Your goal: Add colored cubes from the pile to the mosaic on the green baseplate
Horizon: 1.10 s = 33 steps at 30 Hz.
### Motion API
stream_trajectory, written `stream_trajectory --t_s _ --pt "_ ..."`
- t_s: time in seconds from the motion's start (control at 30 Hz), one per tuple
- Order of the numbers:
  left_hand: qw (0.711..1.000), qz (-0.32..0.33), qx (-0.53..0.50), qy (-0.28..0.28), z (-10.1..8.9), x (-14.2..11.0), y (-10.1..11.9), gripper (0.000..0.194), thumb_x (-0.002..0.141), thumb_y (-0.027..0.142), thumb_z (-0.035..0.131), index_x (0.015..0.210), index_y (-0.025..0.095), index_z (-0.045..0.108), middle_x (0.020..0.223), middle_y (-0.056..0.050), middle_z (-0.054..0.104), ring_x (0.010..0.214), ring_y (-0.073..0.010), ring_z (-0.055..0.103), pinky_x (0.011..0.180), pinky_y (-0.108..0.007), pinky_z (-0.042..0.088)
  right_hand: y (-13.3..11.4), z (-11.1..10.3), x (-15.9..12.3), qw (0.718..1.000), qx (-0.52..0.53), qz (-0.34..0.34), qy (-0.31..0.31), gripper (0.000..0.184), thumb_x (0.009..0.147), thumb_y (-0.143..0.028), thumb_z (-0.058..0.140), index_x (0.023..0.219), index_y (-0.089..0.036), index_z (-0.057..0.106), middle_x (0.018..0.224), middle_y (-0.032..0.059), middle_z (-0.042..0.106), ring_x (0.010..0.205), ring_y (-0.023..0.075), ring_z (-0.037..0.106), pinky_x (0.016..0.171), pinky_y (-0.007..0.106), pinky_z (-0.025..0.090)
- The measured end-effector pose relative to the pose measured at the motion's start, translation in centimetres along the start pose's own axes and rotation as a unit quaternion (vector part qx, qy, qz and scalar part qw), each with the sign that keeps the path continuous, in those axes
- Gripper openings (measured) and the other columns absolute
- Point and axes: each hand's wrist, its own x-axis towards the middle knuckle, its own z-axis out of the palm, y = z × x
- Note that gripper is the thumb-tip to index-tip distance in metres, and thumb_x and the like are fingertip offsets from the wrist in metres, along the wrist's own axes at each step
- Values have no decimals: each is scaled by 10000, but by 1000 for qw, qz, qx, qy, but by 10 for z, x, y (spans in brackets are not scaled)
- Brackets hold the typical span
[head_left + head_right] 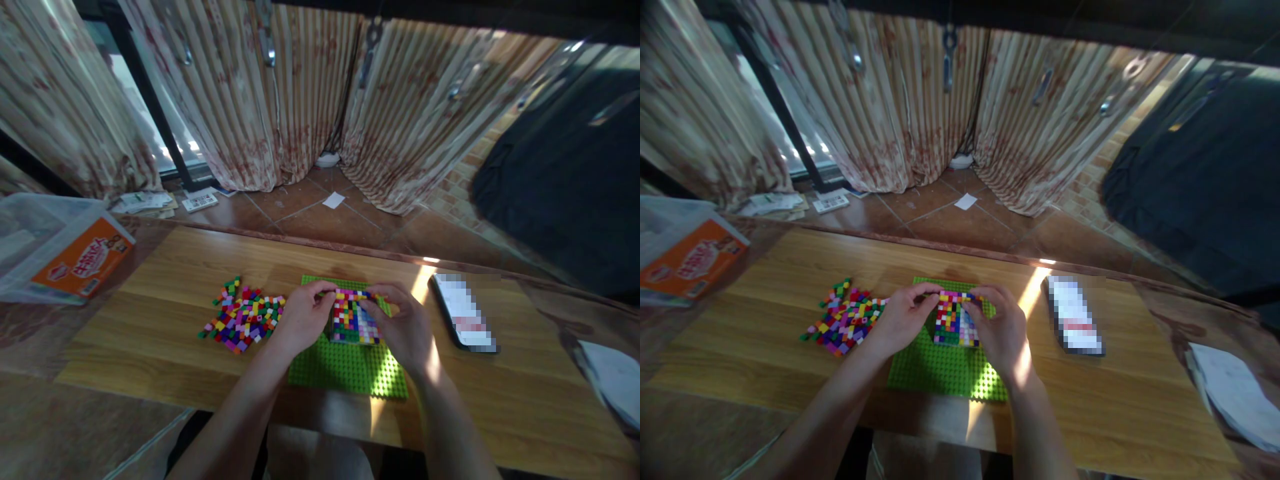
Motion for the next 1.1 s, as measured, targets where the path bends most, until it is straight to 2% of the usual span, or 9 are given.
stream_trajectory --t_s 0.27,0.63,0.83,1.0,1.1 --pt "1000 -5 4 1 0 -1 1 213 859 212 527 956 190 715 943 -40 749 854 -188 682 797 -304 519 13 2 1 993 75 83 -41 281 854 -401 589 1029 -206 693 1033 84 699 945 218 655 832 419 524" --pt "1000 14 4 0 1 0 0 262 905 289 488 954 177 719 936 -46 745 859 -182 671 790 -286 499 6 10 4 977 120 167 -62 346 812 -465 619 957 -170 729 945 89 734 813 206 680 742 350 543" --pt "1000 4 21 21 8 1 2 272 903 336 498 911 174 717 886 -50 745 826 -190 668 740 -278 505 1 10 5 967 154 192 -64 359 778 -475 651 930 -162 739 852 77 743 715 193 675 657 319 548" --pt "999 -9 -37 37 20 6 -5 267 892 344 513 926 179 721 909 -46 750 833 -182 676 744 -268 519 1 10 5 965 163 191 -69 350 781 -477 654 930 -173 742 860 68 745 725 192 678 664 308 545" --pt "997 -2 -73 27 26 9 -9 264 882 352 528 930 185 727 922 -38 750 846 -179 675 741 -255 522 2 11 4 961 188 190 -69 372 794 -490 640 966 -174 735 874 70 745 731 194 679 657 306 542"
